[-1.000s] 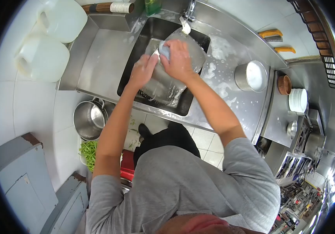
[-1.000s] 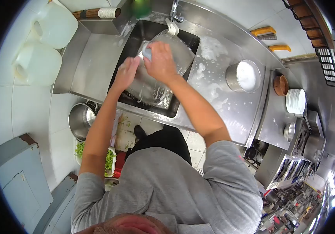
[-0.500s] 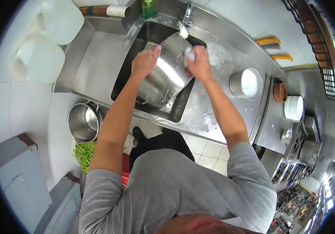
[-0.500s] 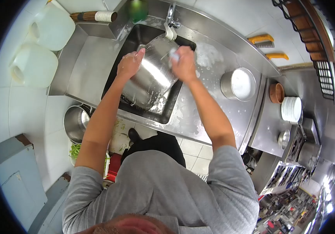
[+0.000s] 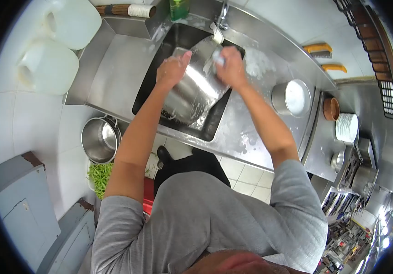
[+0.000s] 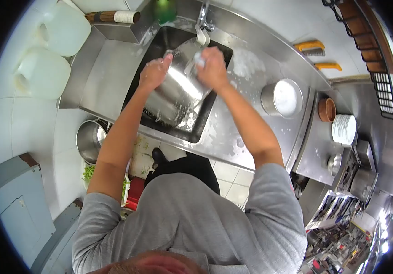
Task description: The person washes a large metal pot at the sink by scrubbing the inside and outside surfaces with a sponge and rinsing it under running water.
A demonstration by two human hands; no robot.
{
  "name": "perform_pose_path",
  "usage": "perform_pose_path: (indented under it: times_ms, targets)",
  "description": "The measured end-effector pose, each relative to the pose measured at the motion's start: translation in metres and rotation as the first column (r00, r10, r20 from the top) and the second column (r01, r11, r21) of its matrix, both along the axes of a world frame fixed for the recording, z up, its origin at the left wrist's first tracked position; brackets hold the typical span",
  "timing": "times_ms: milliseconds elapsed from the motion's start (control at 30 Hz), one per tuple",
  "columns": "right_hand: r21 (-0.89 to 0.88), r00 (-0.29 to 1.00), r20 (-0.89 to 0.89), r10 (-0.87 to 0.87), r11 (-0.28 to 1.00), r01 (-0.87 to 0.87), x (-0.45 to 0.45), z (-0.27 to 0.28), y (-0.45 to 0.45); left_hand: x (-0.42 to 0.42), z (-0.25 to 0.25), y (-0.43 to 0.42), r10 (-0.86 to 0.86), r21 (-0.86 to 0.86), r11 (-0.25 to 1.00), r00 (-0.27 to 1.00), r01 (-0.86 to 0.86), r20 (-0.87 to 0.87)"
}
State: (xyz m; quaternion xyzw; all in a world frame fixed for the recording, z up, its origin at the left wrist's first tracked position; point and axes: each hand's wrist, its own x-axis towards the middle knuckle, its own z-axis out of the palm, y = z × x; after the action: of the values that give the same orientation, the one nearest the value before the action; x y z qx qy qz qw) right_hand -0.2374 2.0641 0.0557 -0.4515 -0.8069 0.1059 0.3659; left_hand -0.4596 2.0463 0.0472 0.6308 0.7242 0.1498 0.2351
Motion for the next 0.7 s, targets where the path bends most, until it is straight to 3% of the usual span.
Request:
perform_pose_path:
  times_ms: [33, 133, 167, 267, 300, 333, 400, 500, 600, 633, 700]
  targets:
    - [0.102, 0.994, 0.011, 0.105, 0.989, -0.105, -0.004, 0.000, -0.008, 0.002, 0.009, -0.002, 0.037, -0.017, 0.999, 0.998, -0.036, 0.042]
    - [-0.099, 0.999, 0.024, -0.044, 0.994, 0.046, 0.015, -0.012, 0.018, -0.004, -0.006, 0.006, -0.069, -0.064, 0.996, 0.998, 0.069, 0.009]
    - [-0.265, 0.983, 0.036, -0.178, 0.947, 0.182, 0.019, -0.010, 0.028, -0.003, -0.006, 0.005, -0.075, -0.043, 0.996, 0.997, 0.074, 0.000]
    - [0.024, 0.996, 0.008, 0.090, 0.996, -0.090, 0.002, -0.002, -0.003, 0.002, 0.001, 0.000, 0.016, 0.034, 0.999, 1.000, -0.017, 0.026]
    - [0.009, 0.994, 0.014, 0.109, 0.994, -0.109, 0.002, -0.007, -0.008, -0.001, -0.002, 0.000, -0.040, 0.030, 0.999, 0.999, 0.039, 0.008]
    - [0.106, 0.996, 0.066, 0.064, 0.992, -0.070, 0.009, -0.015, 0.003, -0.001, -0.005, 0.004, -0.046, -0.040, 0.998, 0.999, 0.047, 0.027]
    - [-0.308, 0.978, 0.048, -0.205, 0.928, 0.210, 0.022, -0.011, 0.028, -0.001, -0.005, 0.004, -0.031, -0.011, 0.999, 0.998, 0.031, 0.049]
    - [0.078, 0.997, -0.004, 0.081, 0.994, -0.081, 0.000, -0.005, -0.005, 0.003, -0.001, 0.000, 0.028, 0.075, 0.997, 0.999, -0.030, 0.030]
    - [-0.052, 0.998, -0.064, 0.019, 0.998, -0.022, 0.006, -0.006, -0.001, -0.004, -0.007, 0.003, -0.084, 0.020, 0.996, 0.993, 0.083, 0.081]
    - [-0.295, 0.985, -0.076, -0.152, 0.947, 0.124, 0.012, -0.005, 0.014, -0.003, -0.004, 0.005, -0.049, -0.023, 0.998, 0.996, 0.051, 0.079]
    - [-0.065, 0.997, -0.009, -0.075, 0.995, 0.074, 0.008, -0.012, 0.002, -0.001, 0.002, -0.003, -0.020, -0.017, 1.000, 0.998, 0.021, 0.061]
